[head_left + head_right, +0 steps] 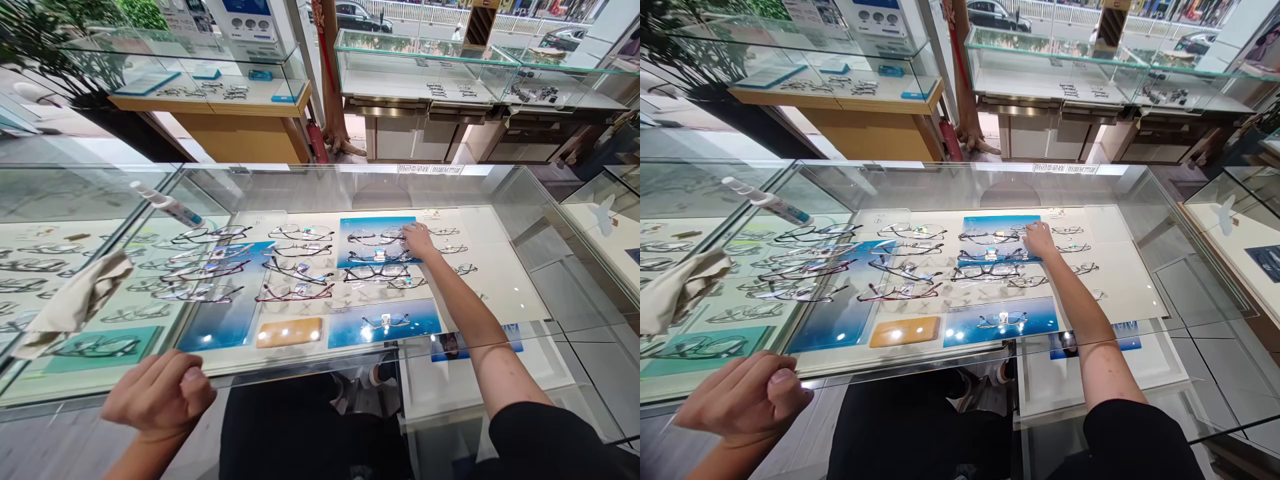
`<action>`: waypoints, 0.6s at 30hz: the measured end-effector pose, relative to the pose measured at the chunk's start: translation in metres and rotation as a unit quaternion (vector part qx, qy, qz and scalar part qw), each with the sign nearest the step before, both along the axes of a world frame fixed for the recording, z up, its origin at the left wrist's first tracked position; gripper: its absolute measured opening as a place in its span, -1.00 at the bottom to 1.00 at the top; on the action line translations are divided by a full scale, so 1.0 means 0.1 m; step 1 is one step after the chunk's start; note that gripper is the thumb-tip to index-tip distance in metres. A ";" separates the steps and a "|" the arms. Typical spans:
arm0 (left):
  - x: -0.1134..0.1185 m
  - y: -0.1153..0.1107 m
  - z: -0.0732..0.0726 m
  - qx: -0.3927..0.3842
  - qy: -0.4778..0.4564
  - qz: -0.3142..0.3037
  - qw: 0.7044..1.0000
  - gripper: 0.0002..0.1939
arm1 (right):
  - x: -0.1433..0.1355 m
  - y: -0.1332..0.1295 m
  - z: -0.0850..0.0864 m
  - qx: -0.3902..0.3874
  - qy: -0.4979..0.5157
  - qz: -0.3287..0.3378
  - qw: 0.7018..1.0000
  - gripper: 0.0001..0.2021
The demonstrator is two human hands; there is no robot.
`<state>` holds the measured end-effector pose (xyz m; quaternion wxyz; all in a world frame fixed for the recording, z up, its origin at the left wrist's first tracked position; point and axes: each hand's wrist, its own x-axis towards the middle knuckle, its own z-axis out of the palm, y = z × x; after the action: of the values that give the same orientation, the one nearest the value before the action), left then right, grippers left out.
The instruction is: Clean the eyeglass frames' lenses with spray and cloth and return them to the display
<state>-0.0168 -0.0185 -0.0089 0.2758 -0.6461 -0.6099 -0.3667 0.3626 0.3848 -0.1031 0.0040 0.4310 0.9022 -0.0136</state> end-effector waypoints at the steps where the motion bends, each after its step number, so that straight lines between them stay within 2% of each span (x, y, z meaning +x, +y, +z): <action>1: 0.03 0.02 0.04 0.012 0.055 -0.009 0.998 -0.87 | -0.01 0.01 0.00 0.000 0.000 -0.001 1.000 -0.54; 2: 0.05 0.03 0.07 0.020 0.090 -0.016 0.996 -0.87 | -0.01 0.01 0.00 0.001 0.000 -0.002 1.000 -0.54; 6: 0.10 0.07 0.13 0.020 0.092 -0.020 0.995 -0.88 | -0.01 0.03 0.01 0.003 0.003 0.003 1.000 -0.54; 13: 0.07 0.07 0.09 0.018 0.090 -0.012 0.996 -0.88 | -0.02 0.04 0.01 0.004 0.010 0.006 1.000 -0.53; 18: 0.05 0.05 0.05 0.014 0.089 -0.013 0.996 -0.87 | -0.04 -0.01 0.08 0.013 0.030 -0.003 0.999 -0.58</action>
<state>-0.0121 -0.0137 -0.0035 0.3327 -0.6802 -0.5695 -0.3200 0.3582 0.3839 -0.0949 -0.0290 0.4332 0.9007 -0.0150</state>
